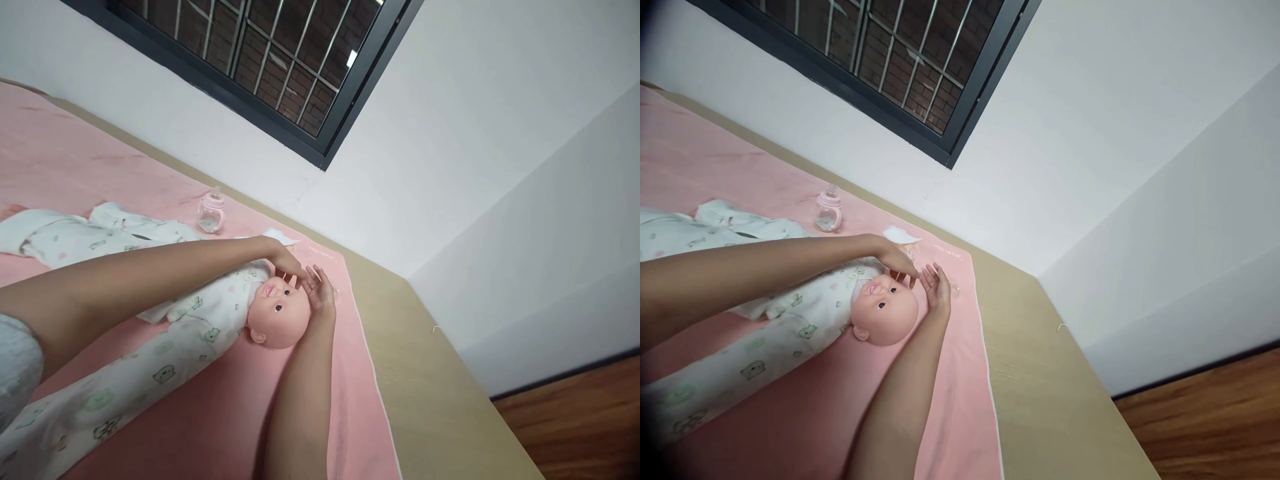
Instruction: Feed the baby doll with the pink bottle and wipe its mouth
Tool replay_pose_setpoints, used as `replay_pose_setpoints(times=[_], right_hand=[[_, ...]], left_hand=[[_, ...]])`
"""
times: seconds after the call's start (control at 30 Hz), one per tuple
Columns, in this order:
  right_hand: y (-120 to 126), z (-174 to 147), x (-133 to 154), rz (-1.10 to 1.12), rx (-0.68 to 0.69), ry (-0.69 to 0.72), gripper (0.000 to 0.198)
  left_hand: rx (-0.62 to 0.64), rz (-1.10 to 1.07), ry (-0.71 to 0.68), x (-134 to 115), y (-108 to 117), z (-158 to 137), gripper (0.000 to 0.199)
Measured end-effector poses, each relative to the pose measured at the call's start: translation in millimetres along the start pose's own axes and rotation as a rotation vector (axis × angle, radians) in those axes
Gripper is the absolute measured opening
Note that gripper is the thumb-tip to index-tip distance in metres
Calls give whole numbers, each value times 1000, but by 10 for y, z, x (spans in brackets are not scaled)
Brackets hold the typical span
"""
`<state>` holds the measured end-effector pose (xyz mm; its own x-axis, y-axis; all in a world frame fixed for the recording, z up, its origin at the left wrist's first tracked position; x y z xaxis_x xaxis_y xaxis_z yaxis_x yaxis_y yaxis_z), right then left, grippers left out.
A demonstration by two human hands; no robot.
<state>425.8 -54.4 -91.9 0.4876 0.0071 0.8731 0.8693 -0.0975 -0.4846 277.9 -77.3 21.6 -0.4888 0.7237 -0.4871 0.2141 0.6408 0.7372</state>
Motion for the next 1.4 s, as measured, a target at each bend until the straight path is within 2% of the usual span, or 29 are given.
replay_pose_setpoints(times=[0.07,0.23,0.37,0.53,0.67,0.8,0.93,1.03,1.17,1.3,1.4], right_hand=[[-18,21,-20,16,21,8,24],[-164,26,-5,-4,112,34,28],[-282,-3,37,-41,161,51,28],[-365,-22,72,-86,136,94,29],[-389,-74,309,-162,77,268,36],[-354,-217,693,-348,22,464,32],[-371,-332,947,-611,-10,532,29],[-584,-235,878,-904,131,425,31],[-910,-7,590,-1297,363,259,37],[-1121,191,375,-1473,495,199,51],[-1252,299,253,-1591,579,210,63]], left_hand=[[19,60,29,82,63,-136,52],[-169,169,158,434,238,-620,60],[-242,169,195,651,148,-911,59],[-286,143,230,775,1,-1071,58],[-308,129,249,754,-3,-1179,58],[-329,125,254,739,49,-1324,58],[-311,105,222,755,66,-1444,54],[-286,73,257,785,68,-1545,52],[-261,11,275,813,59,-1645,51],[-272,-16,276,888,62,-1681,54],[-266,-14,268,920,60,-1697,57]])
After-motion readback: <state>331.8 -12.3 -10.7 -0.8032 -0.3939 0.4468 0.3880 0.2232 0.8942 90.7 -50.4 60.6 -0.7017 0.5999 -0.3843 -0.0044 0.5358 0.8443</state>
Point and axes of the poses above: each hand's wrist, its own z-axis towards the middle knuckle, its own y-axis out of the back of the hand, x = y × z, the point moved 8 cm from there along z, towards the middle knuckle, and after that the axes turned 13 degrees about x, right-handed, at the moved point
